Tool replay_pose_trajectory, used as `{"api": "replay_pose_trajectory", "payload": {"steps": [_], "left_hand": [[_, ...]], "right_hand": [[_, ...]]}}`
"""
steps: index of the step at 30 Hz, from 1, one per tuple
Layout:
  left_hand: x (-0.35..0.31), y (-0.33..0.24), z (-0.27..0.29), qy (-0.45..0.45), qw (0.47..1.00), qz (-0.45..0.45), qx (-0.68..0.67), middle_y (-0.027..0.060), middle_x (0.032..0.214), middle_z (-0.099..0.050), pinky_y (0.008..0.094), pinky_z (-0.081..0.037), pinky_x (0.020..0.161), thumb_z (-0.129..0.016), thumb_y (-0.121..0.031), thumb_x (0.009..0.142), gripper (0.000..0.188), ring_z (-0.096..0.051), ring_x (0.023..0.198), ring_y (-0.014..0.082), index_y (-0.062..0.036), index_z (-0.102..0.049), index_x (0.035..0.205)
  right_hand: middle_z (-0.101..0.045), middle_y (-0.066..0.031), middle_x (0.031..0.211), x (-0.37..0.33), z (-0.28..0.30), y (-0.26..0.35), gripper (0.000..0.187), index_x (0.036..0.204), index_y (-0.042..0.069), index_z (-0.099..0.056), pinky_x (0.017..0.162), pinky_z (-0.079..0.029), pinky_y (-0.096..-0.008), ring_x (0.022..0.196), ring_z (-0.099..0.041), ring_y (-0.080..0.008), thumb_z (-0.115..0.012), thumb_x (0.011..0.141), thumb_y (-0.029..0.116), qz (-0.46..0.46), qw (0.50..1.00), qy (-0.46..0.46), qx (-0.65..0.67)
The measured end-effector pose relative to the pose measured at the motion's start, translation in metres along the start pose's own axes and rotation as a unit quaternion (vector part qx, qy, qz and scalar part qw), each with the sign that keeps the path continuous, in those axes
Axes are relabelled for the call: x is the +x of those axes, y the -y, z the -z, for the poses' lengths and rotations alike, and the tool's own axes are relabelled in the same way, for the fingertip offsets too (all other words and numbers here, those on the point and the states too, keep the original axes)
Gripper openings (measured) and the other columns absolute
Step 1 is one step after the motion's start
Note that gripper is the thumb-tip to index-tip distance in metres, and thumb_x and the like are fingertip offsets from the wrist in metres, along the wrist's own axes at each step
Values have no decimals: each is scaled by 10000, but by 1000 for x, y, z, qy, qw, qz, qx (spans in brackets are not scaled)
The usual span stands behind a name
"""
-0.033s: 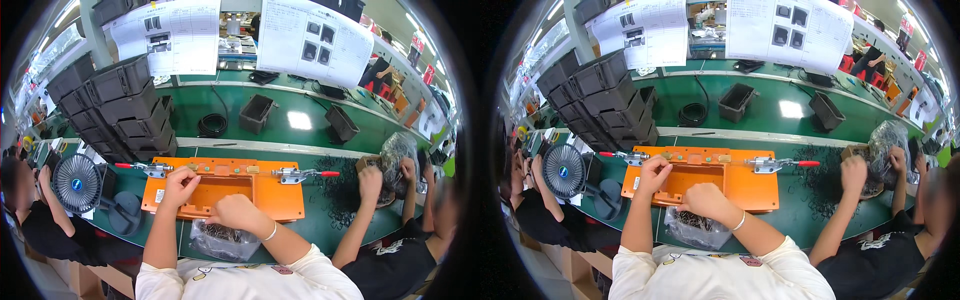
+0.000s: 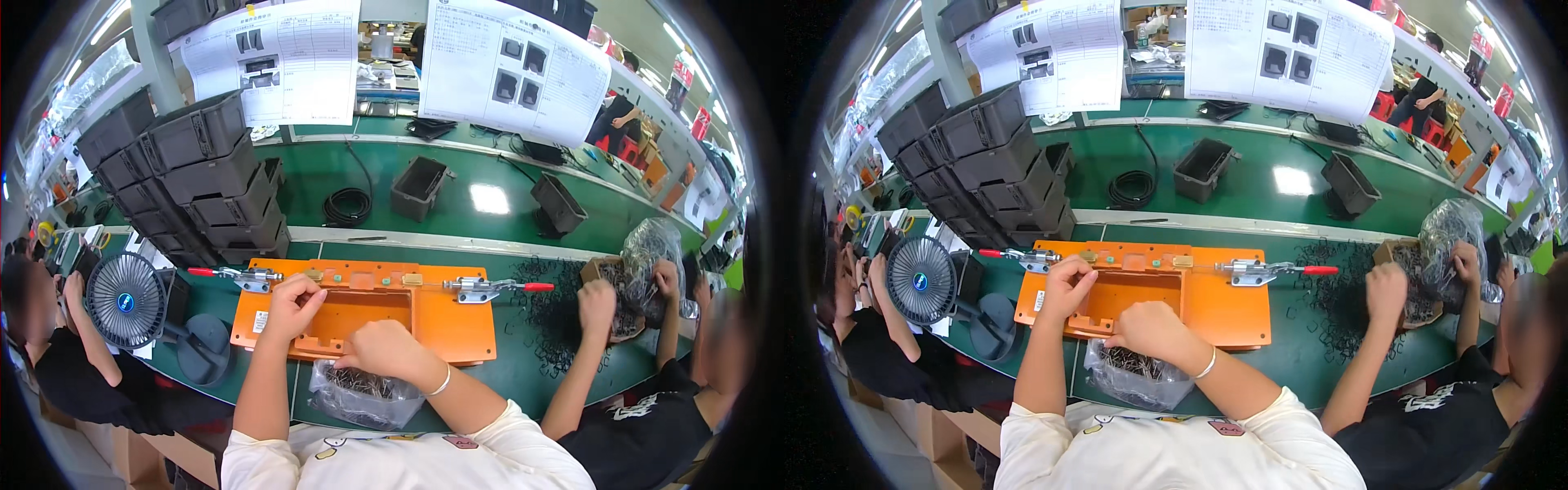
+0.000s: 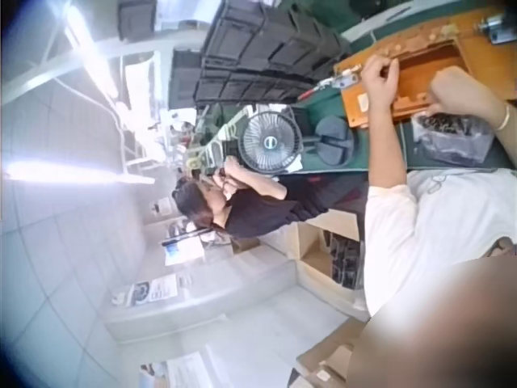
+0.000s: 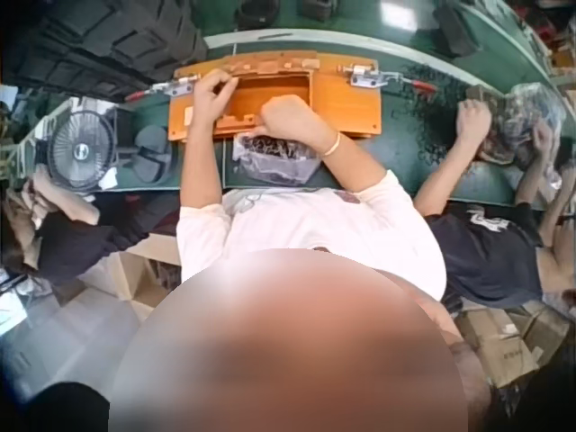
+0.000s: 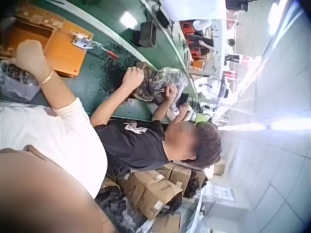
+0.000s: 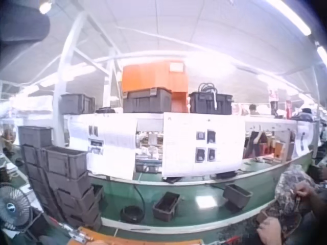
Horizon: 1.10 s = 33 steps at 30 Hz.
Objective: Assembling black plastic components into a metal jig and securing them with pins.
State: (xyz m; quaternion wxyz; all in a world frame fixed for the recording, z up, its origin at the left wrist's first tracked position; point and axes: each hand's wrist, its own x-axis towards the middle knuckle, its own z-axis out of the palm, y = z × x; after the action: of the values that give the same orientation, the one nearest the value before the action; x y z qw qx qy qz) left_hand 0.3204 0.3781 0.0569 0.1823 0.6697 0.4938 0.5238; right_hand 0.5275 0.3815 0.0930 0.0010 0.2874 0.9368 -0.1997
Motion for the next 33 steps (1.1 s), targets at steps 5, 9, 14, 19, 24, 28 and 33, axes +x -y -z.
{"api": "replay_pose_trajectory", "payload": {"steps": [5,9,14,19,24,28,33], "left_hand": [[1,1,-1,6,1000,11,-2,29,692,-533,205,-375,503,-669,-18,795,127,-479,571,78,16,-576,714],[1,2,-1,5,1000,2,3,35,690,-542,204,-384,500,-670,-13,784,114,-496,580,85,14,-586,712],[0,2,0,-8,1000,-2,-5,37,684,-541,209,-384,499,-674,-6,772,111,-499,584,94,16,-585,710],[1,1,0,0,1000,0,-2,42,670,-527,219,-383,507,-676,-3,766,117,-488,579,103,21,-577,709],[1,2,0,13,1000,-18,13,48,662,-518,226,-377,501,-677,-7,764,125,-483,577,119,21,-572,704],[0,2,1,14,1000,-13,6,49,653,-526,236,-382,503,-680,-9,766,131,-490,596,138,16,-572,697],[2,1,-1,1,999,-39,17,61,651,-543,262,-398,506,-689,-20,764,132,-504,602,161,8,-581,693]], "right_hand": [[-643,-137,646,1,0,-4,459,784,123,-718,612,-526,-422,659,-658,-316,-611,791,569,6,1000,-1,8],[-638,-149,640,2,0,-6,481,768,107,-705,606,-523,-426,652,-654,-329,-629,765,582,7,1000,8,2],[-638,-154,646,2,3,-5,511,751,77,-687,610,-521,-430,657,-652,-339,-644,751,587,8,1000,8,3],[-640,-165,659,1,5,-4,541,751,59,-676,612,-519,-432,660,-650,-344,-651,735,599,4,1000,17,24],[-628,-165,622,0,3,-2,559,666,49,-673,592,-519,-428,631,-644,-346,-650,732,604,-3,1000,-7,5],[-632,-162,634,0,3,0,564,703,56,-681,601,-515,-430,649,-647,-341,-650,724,618,-15,1000,5,-5],[-640,-162,660,-1,3,-1,563,777,55,-678,627,-514,-427,692,-653,-340,-670,703,612,-16,1000,12,-24]]}}
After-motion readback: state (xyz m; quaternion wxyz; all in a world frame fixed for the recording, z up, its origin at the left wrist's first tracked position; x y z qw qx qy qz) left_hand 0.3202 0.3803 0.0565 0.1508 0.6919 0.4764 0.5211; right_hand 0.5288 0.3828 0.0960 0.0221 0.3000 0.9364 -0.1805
